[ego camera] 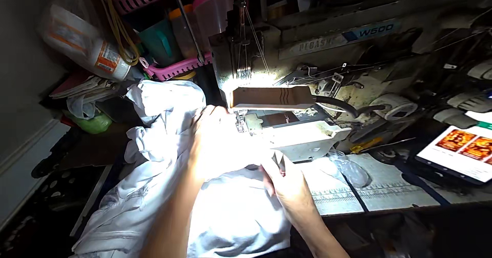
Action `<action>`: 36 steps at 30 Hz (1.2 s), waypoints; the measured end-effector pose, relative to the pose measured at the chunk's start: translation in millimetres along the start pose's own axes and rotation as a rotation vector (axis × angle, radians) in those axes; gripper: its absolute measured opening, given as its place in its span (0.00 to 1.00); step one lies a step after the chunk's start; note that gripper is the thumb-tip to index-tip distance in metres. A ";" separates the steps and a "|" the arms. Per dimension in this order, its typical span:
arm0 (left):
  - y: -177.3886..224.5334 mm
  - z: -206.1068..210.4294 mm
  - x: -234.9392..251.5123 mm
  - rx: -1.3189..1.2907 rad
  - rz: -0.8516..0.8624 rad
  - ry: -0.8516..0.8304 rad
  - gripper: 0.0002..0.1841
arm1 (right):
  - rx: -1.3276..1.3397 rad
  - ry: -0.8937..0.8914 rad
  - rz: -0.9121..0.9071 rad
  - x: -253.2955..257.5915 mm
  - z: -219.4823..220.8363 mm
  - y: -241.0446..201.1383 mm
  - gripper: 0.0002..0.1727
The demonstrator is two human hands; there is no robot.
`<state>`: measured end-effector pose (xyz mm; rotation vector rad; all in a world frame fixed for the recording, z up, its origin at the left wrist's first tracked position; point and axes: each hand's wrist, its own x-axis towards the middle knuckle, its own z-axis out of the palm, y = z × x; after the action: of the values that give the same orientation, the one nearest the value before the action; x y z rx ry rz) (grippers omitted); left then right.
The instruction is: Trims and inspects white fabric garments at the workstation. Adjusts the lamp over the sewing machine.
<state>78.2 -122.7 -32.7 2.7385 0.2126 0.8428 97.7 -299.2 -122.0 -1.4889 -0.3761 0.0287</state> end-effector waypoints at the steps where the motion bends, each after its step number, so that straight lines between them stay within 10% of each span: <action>1: 0.2 -13.2 -24.0 0.024 -0.028 0.037 0.12 | -0.142 0.033 -0.192 0.5 -4.3 4.0 0.13; 4: -12.9 -18.5 -91.8 0.173 -0.177 0.032 0.18 | -0.631 0.009 -0.485 4.3 -8.8 3.2 0.31; 6: -22.4 -7.7 -107.4 0.140 -0.226 0.016 0.11 | -0.678 -0.104 -0.447 2.6 0.1 -3.6 0.19; 10: -45.9 5.2 -92.7 0.025 -0.134 0.273 0.05 | 0.222 -0.370 0.164 -8.3 15.4 -33.2 0.12; 13: -47.2 4.0 -89.6 0.053 -0.110 0.221 0.07 | 0.404 -0.333 0.381 -8.8 9.0 -30.8 0.11; 16: -18.5 -10.5 -91.0 -0.020 -0.127 0.150 0.14 | 0.138 -0.175 0.189 -7.7 2.7 -21.6 0.02; 20: 17.7 -8.7 -81.1 -0.759 -0.362 -0.161 0.07 | -0.174 -0.210 -0.362 -24.9 6.3 -25.9 0.07; 24: 20.9 8.5 -77.3 -1.082 -0.530 -0.441 0.12 | -0.195 -0.189 -0.225 -26.1 -4.8 -19.5 0.10; 27: 20.0 2.2 -73.3 -0.805 -0.385 -0.624 0.13 | -0.197 -0.240 0.002 -13.6 -18.8 -14.4 0.11; 36: -5.1 -72.6 -18.8 0.149 0.326 -0.419 0.10 | -0.234 -0.253 -0.261 9.7 -15.8 -44.0 0.06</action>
<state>21.2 -106.6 13.6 3.0590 -0.2716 0.3096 101.7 -316.1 -77.6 -1.6604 -0.7986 -0.0360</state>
